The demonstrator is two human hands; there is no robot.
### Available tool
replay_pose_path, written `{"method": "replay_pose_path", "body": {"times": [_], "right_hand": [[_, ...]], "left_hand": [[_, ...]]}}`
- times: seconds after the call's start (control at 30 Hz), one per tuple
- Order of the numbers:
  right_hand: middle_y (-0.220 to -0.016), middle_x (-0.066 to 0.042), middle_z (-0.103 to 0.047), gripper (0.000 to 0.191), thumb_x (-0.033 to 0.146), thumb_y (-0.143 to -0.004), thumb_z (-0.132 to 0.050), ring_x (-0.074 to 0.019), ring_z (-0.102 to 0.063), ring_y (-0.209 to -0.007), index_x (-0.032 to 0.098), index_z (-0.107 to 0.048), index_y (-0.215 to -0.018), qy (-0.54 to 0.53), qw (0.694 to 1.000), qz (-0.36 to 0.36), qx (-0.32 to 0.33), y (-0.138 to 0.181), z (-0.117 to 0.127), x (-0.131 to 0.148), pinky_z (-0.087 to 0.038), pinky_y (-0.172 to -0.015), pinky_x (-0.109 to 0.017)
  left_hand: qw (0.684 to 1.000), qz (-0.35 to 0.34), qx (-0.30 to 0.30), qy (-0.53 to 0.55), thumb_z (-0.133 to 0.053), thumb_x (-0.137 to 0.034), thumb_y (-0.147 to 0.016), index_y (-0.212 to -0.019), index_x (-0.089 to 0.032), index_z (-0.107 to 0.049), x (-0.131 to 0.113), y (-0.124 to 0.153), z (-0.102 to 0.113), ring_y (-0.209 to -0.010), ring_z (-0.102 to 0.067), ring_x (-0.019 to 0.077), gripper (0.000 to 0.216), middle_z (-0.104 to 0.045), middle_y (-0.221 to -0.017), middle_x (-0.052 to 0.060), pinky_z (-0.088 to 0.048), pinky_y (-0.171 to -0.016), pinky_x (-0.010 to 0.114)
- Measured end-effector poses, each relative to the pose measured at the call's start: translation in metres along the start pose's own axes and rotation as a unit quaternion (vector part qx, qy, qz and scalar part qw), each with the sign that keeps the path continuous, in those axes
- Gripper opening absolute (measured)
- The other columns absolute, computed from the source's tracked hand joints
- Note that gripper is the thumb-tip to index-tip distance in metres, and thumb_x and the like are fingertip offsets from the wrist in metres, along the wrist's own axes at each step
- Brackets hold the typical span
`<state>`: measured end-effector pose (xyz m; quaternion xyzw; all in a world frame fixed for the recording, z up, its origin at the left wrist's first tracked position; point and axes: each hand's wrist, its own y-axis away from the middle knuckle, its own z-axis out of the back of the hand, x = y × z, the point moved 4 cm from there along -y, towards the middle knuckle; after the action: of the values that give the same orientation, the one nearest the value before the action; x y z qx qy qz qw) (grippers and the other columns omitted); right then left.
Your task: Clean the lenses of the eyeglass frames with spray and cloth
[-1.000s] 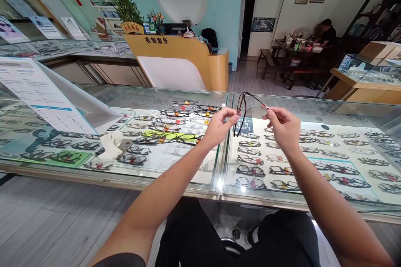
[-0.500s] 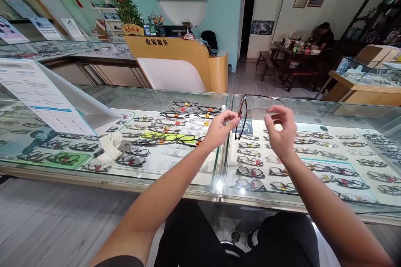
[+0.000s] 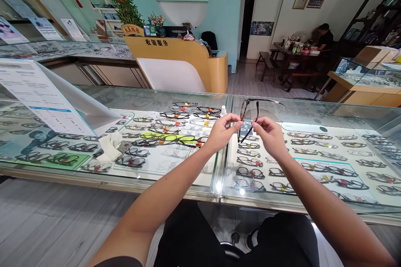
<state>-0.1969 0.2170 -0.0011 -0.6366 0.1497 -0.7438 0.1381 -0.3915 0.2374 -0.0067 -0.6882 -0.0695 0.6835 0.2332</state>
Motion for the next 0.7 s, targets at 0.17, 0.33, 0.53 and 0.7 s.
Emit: {"method": "replay_pose_path", "body": {"times": [0.17,0.33,0.53,0.7], "right_hand": [[-0.087,-0.003,-0.07,0.04,0.059,-0.084,-0.081,-0.0158,-0.055,-0.071,0.023,-0.064,-0.077,-0.038,0.998,-0.034,-0.02,-0.006,0.005,-0.005,-0.048,-0.065,-0.031],[-0.085,-0.002,-0.069,0.035,0.051,-0.082,-0.081,-0.0142,-0.055,-0.069,0.022,-0.063,-0.073,-0.06,0.995,-0.073,-0.023,-0.008,0.007,-0.006,-0.049,-0.065,-0.03],[-0.071,0.0,-0.063,0.026,0.044,-0.079,-0.08,-0.0136,-0.052,-0.063,0.021,-0.069,-0.072,-0.067,0.991,-0.111,-0.047,-0.008,0.011,-0.009,-0.046,-0.062,-0.03],[-0.067,0.0,-0.062,0.023,0.044,-0.079,-0.077,-0.0147,-0.05,-0.06,0.02,-0.073,-0.08,-0.074,0.982,-0.168,-0.047,-0.011,0.013,-0.026,-0.037,-0.054,-0.03]], "left_hand": [[0.999,0.005,-0.039,0.021,-0.083,-0.061,-0.087,-0.097,-0.019,-0.068,-0.003,-0.002,0.006,-0.099,-0.067,0.0193,0.046,-0.073,-0.107,0.007,-0.053,-0.095,0.034],[0.997,0.009,-0.062,0.04,-0.084,-0.063,-0.085,-0.095,-0.019,-0.067,-0.005,-0.003,0.008,-0.102,-0.069,0.0207,0.049,-0.074,-0.109,0.009,-0.055,-0.098,0.037],[0.994,0.01,-0.093,0.063,-0.085,-0.064,-0.084,-0.096,-0.019,-0.067,-0.005,-0.004,0.012,-0.105,-0.069,0.0215,0.05,-0.073,-0.113,0.01,-0.058,-0.096,0.038],[0.987,0.006,-0.13,0.089,-0.085,-0.062,-0.085,-0.1,-0.02,-0.065,-0.005,-0.004,0.018,-0.107,-0.069,0.0214,0.049,-0.073,-0.116,0.009,-0.061,-0.096,0.04]]}}
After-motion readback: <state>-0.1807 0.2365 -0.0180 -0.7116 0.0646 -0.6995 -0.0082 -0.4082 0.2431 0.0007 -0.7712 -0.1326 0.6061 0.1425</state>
